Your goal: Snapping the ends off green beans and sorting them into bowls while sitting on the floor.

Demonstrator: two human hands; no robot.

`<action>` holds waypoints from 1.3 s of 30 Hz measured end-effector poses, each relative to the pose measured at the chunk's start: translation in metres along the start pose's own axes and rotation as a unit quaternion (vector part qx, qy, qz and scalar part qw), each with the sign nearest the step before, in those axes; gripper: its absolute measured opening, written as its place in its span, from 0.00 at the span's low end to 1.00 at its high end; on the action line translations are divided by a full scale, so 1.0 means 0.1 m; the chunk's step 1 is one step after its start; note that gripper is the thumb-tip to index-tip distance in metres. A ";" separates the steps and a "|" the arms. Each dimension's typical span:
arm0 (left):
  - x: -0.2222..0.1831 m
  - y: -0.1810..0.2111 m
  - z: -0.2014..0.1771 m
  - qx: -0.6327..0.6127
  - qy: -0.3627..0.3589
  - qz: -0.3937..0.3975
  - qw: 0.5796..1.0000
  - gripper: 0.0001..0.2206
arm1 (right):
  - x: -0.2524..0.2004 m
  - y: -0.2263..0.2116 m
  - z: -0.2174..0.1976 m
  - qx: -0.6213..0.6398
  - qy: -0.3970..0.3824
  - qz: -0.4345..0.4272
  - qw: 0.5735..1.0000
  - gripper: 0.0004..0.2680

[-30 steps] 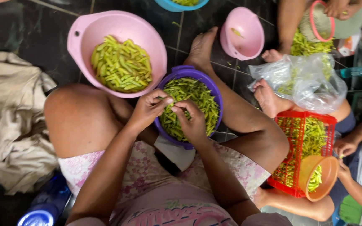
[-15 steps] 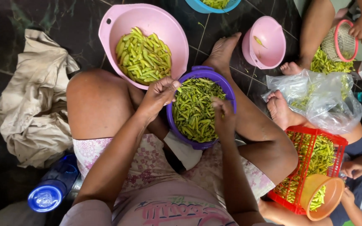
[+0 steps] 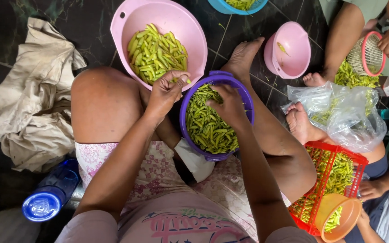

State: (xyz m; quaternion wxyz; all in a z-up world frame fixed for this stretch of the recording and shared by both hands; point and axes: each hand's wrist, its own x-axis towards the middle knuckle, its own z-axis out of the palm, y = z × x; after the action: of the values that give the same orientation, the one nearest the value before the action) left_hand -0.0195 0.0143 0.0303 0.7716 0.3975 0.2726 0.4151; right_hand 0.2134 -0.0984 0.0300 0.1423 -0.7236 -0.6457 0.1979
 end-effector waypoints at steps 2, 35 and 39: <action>0.04 -0.04 -0.02 0.011 -0.002 -0.004 1.000 0.09 | -0.03 -0.14 0.01 -0.014 -0.047 0.029 0.998 0.21; -0.02 -0.17 0.02 0.052 -0.118 0.003 0.992 0.18 | -0.73 -0.58 -0.45 0.252 0.103 0.107 0.956 0.09; -0.05 -0.15 0.08 0.050 -0.205 -0.038 0.977 0.14 | -0.58 -0.78 -0.33 0.234 0.118 0.104 0.959 0.07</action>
State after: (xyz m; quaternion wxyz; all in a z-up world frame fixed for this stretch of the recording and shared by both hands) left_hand -0.0097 0.0019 0.0228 0.8054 0.5016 0.1441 0.2811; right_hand 0.1556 -0.1449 0.1011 0.3616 -0.7516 -0.4810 0.2702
